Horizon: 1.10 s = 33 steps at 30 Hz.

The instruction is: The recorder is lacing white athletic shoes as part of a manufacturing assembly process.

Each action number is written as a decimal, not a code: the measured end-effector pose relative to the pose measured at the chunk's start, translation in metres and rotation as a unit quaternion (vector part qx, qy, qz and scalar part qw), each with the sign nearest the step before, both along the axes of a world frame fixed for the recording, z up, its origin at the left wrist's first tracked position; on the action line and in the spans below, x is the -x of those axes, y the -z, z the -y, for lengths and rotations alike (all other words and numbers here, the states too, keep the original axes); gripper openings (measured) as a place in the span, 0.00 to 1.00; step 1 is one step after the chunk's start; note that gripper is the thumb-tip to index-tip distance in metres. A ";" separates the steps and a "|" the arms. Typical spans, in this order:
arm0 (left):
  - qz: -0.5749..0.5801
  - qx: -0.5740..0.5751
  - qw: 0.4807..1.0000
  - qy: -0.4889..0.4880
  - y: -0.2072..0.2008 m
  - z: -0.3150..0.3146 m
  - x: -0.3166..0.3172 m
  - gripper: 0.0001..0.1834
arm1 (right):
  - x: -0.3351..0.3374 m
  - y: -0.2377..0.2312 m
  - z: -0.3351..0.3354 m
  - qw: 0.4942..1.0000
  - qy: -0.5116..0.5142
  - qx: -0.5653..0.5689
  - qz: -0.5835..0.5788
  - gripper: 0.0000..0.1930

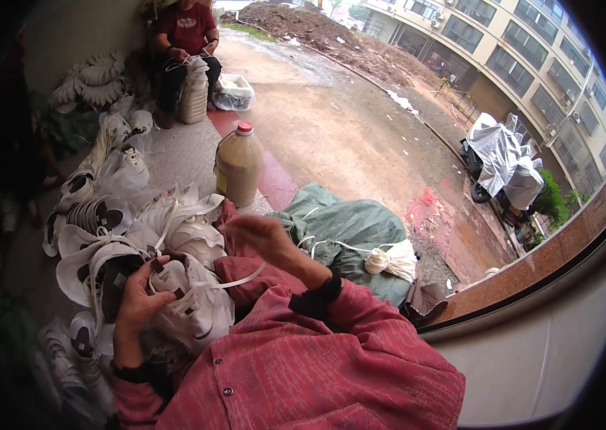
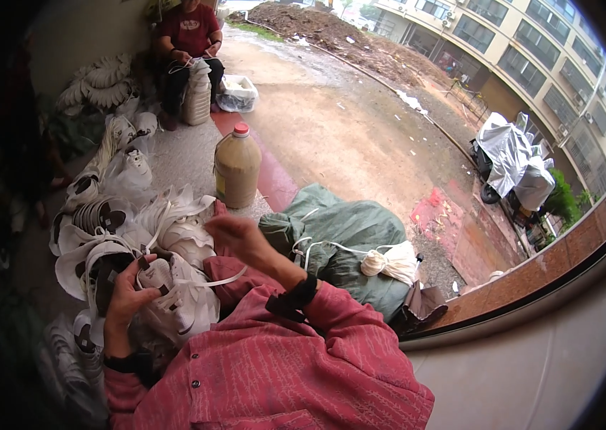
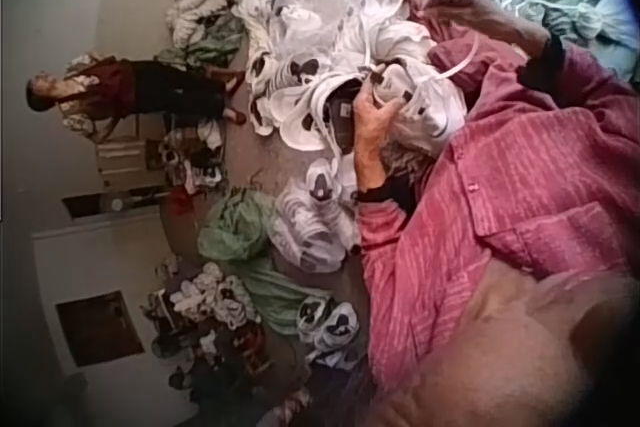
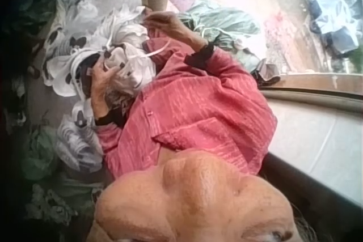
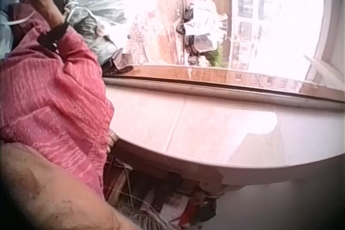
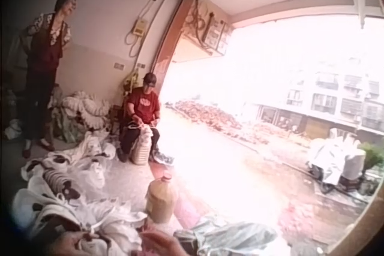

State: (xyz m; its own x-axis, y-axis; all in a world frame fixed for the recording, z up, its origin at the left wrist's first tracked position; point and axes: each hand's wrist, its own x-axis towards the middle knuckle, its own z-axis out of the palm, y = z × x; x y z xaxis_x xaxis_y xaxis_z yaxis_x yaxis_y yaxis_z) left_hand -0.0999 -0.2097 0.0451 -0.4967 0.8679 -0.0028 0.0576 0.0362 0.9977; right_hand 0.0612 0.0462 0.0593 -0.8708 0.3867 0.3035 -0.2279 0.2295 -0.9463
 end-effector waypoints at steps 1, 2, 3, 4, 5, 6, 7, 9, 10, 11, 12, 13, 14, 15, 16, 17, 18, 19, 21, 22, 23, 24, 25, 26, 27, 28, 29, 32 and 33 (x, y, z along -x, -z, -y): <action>0.000 0.001 1.000 0.000 0.000 0.000 0.000 0.38 | 0.005 0.009 0.006 0.999 -0.037 -0.019 -0.016 0.07; -0.004 -0.006 1.000 -0.004 -0.001 0.000 -0.001 0.37 | 0.009 0.014 0.009 0.991 -0.075 -0.103 -0.031 0.08; -0.003 -0.011 1.000 -0.014 0.001 0.002 -0.003 0.36 | 0.017 0.014 0.014 0.961 -0.098 -0.252 -0.051 0.08; 0.000 -0.005 1.000 -0.023 0.003 0.003 -0.003 0.36 | 0.022 0.017 0.022 0.961 -0.129 -0.242 -0.034 0.08; -0.069 0.014 0.997 -0.021 0.004 0.000 0.001 0.35 | 0.026 0.021 0.029 0.959 -0.163 -0.229 -0.017 0.09; -0.136 0.045 0.989 -0.023 0.005 0.004 0.003 0.34 | 0.029 0.033 0.031 0.962 -0.177 -0.204 -0.031 0.10; -0.153 0.026 0.988 -0.019 0.011 0.002 0.006 0.34 | 0.033 0.045 0.032 0.963 -0.199 -0.173 -0.044 0.12; -0.082 0.023 0.996 -0.020 0.002 0.002 -0.004 0.35 | 0.025 0.031 0.043 0.974 -0.214 -0.062 0.036 0.20; -0.103 0.011 0.995 0.000 0.005 0.000 -0.001 0.35 | 0.033 0.047 0.033 0.956 -0.202 -0.205 -0.054 0.16; -0.097 -0.001 0.995 0.013 0.005 -0.002 0.001 0.35 | 0.034 0.037 0.039 0.965 -0.117 -0.234 -0.009 0.10; -0.041 -0.024 0.999 0.023 0.015 -0.003 0.005 0.36 | 0.033 0.022 0.046 0.962 -0.120 -0.245 -0.026 0.06; -0.011 -0.050 0.998 0.032 0.019 -0.003 0.005 0.36 | 0.035 0.019 0.046 0.952 -0.118 -0.280 -0.044 0.07; -0.015 -0.053 0.998 0.024 0.021 -0.004 0.005 0.36 | 0.035 0.021 0.048 0.952 -0.130 -0.275 -0.040 0.07; -0.018 -0.059 0.998 0.024 0.022 -0.005 0.004 0.36 | 0.034 0.022 0.048 0.952 -0.135 -0.274 -0.033 0.07; -0.017 -0.057 0.998 0.015 0.020 -0.003 0.004 0.36 | 0.036 0.023 0.048 0.951 -0.143 -0.272 -0.034 0.07; -0.016 -0.052 0.998 0.013 0.018 -0.002 0.003 0.36 | 0.038 0.024 0.048 0.946 -0.146 -0.285 -0.038 0.08; -0.013 -0.047 0.999 0.014 0.017 0.000 0.002 0.35 | 0.038 0.024 0.049 0.942 -0.145 -0.299 -0.041 0.08; -0.013 -0.048 0.999 0.013 0.017 0.001 0.002 0.35 | 0.038 0.022 0.049 0.942 -0.146 -0.299 -0.041 0.08; -0.007 -0.044 0.999 0.015 0.017 0.002 0.003 0.35 | 0.039 0.012 0.051 0.892 -0.151 -0.419 -0.079 0.09; -0.007 -0.045 0.999 0.015 0.018 0.003 0.004 0.35 | 0.039 0.011 0.051 0.892 -0.151 -0.420 -0.080 0.09; -0.010 -0.048 0.999 0.014 0.021 0.003 0.004 0.35 | 0.039 0.010 0.052 0.884 -0.153 -0.435 -0.078 0.09; -0.012 -0.052 0.998 0.014 0.022 0.003 0.005 0.35 | 0.039 0.009 0.052 0.876 -0.153 -0.452 -0.076 0.09; -0.012 -0.054 0.998 0.015 0.021 0.003 0.006 0.35 | 0.040 0.010 0.052 0.875 -0.152 -0.453 -0.076 0.09; -0.006 -0.050 0.998 0.024 0.018 0.004 0.006 0.35 | 0.042 0.015 0.053 0.894 -0.171 -0.410 -0.060 0.09; 0.001 -0.045 0.998 0.031 0.017 0.005 0.006 0.36 | 0.043 0.018 0.054 0.910 -0.190 -0.366 -0.044 0.08; 0.002 -0.047 0.998 0.031 0.017 0.006 0.007 0.36 | 0.044 0.019 0.055 0.909 -0.191 -0.367 -0.043 0.08; 0.009 -0.058 0.997 0.041 0.017 0.006 0.008 0.36 | 0.045 0.020 0.057 0.933 -0.222 -0.283 -0.010 0.08; -0.004 -0.072 0.996 0.052 0.020 0.006 0.010 0.38 | 0.049 0.019 0.055 0.939 -0.269 -0.213 0.022 0.07; -0.027 -0.072 0.995 0.059 0.021 0.005 0.011 0.38 | 0.050 0.018 0.054 0.931 -0.281 -0.231 0.018 0.07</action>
State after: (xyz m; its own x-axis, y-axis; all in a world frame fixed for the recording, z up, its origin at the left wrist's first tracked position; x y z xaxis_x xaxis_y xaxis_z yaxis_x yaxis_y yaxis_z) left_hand -0.1112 -0.2143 0.0246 -0.3877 0.9095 0.1501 0.1067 -0.1175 0.9873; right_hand 0.0110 -0.0074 0.0408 -0.9091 -0.2983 0.2908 -0.4049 0.4679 -0.7856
